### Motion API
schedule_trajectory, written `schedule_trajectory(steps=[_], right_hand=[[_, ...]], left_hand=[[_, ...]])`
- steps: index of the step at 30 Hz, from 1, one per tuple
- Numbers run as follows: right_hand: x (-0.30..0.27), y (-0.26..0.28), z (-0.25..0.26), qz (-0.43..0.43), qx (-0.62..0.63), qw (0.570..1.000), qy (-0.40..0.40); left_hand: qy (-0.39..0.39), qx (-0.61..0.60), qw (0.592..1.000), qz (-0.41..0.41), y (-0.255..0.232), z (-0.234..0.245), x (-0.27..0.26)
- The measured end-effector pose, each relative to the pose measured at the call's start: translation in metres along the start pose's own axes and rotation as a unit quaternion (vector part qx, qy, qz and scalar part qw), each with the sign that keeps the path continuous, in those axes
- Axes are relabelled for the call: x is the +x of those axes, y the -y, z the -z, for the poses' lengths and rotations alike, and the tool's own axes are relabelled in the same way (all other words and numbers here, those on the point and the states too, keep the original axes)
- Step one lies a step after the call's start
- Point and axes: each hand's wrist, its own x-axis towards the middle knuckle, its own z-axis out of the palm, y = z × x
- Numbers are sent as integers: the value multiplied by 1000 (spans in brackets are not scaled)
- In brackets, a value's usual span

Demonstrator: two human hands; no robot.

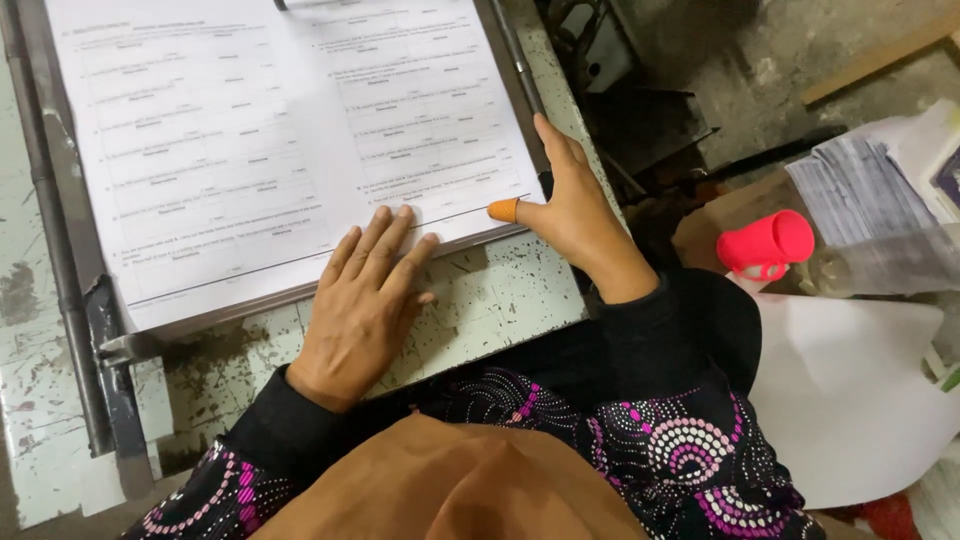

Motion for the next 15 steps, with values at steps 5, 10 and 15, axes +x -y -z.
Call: schedule_trajectory(steps=[5, 10, 15], right_hand=[[-2, 7, -2, -9, -8, 1000, -16], [-3, 7, -1, -5, -8, 1000, -20], [-7, 13, 2, 0, -8, 1000, -5]], left_hand=[[9, -7, 1000, -1, -1, 1, 0], [3, 4, 1000, -3, 0, 0, 0], [-2, 14, 1000, 3, -3, 4, 2]])
